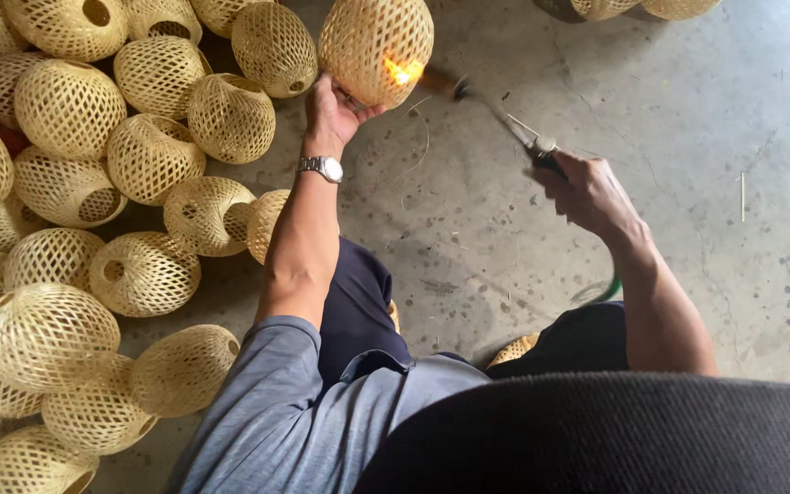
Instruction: The person singes woven bamboo baskets with a blowtorch flame to remove loose fibers, handling them one at a time and rotating them.
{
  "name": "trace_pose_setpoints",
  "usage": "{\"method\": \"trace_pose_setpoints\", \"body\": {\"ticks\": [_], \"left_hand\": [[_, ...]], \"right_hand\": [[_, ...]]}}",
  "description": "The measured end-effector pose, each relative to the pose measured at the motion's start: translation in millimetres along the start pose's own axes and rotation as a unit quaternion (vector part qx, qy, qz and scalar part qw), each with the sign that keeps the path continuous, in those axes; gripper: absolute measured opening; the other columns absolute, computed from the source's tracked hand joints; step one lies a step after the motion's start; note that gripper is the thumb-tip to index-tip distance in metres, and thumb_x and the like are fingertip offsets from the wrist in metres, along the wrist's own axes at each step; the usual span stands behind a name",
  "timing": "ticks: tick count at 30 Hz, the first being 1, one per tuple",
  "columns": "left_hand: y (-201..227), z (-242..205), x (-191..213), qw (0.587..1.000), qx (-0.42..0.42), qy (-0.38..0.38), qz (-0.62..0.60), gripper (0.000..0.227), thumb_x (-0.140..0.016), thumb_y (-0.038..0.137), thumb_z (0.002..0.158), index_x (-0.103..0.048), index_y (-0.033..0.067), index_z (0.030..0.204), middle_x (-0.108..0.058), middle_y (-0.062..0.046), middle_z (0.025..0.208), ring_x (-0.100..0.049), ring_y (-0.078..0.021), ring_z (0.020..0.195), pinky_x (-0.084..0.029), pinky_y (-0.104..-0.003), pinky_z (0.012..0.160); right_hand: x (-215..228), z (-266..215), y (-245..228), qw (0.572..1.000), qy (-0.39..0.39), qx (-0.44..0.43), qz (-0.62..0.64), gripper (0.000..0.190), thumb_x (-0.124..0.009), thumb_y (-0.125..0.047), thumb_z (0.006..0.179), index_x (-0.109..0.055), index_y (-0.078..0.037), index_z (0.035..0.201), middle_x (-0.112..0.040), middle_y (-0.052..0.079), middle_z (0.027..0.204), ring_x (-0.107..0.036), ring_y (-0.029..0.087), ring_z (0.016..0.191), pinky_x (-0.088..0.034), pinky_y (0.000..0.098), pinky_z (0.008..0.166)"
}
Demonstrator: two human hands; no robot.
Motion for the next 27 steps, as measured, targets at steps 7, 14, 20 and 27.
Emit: {"method": "trace_pose_setpoints", "body": {"ticks": [7, 14, 20, 27], "left_hand": [[12.9, -16.1, -5.4, 0.998, 0.039, -0.045, -0.033, 0.072, -0.036, 0.055, 0.1, -0.039, -0.0004, 0.146, -0.048, -0.027, 0.143, -0.058, -0.0436, 0.123, -0.064, -0.059, 0.082], [13.4, -20.8, -4.5, 0.994, 0.048, -0.09, -0.034, 0.074, -0.032, 0.059, 0.099, -0.036, 0.0087, 0.152, -0.045, -0.025, 0.152, -0.056, -0.0456, 0.132, -0.065, -0.061, 0.084], [17.6, -32.2, -9.2, 0.995, 0.044, -0.091, -0.001, 0.077, -0.027, 0.065, 0.098, -0.036, 0.011, 0.152, -0.047, -0.026, 0.15, -0.058, -0.0465, 0.13, -0.066, -0.058, 0.078], [21.5, -33.7, -1.6, 0.984, -0.004, -0.173, 0.027, 0.082, -0.034, 0.069, 0.095, -0.043, 0.0098, 0.151, -0.051, -0.024, 0.148, -0.058, -0.0432, 0.131, -0.064, -0.059, 0.084]], "right_hand": [[11.9, -6.7, 2.4, 0.999, 0.002, -0.038, 0.007, 0.028, -0.066, -0.033, 0.1, -0.069, -0.005, 0.103, -0.063, 0.006, 0.067, -0.059, 0.013, 0.054, -0.05, 0.032, 0.048], [16.7, -9.6, 7.2, 0.997, 0.008, -0.042, 0.069, 0.032, -0.064, -0.034, 0.103, -0.067, -0.002, 0.095, -0.062, 0.004, 0.068, -0.059, 0.012, 0.055, -0.05, 0.032, 0.048], [30.4, -18.7, 0.7, 0.995, 0.008, -0.069, 0.07, 0.04, -0.061, -0.037, 0.105, -0.066, -0.001, 0.089, -0.062, 0.005, 0.068, -0.059, 0.012, 0.056, -0.049, 0.031, 0.049], [41.2, -22.4, 10.2, 0.992, 0.002, -0.076, 0.105, 0.041, -0.062, -0.039, 0.103, -0.067, -0.001, 0.088, -0.061, 0.005, 0.067, -0.058, 0.013, 0.055, -0.048, 0.0316, 0.048]]}}
Point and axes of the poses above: each hand's wrist, its own z-axis towards the middle knuckle, its own x-axis out of the back of the hand, y = z × x, the point moved 3 cm from there along z, towards the middle knuckle
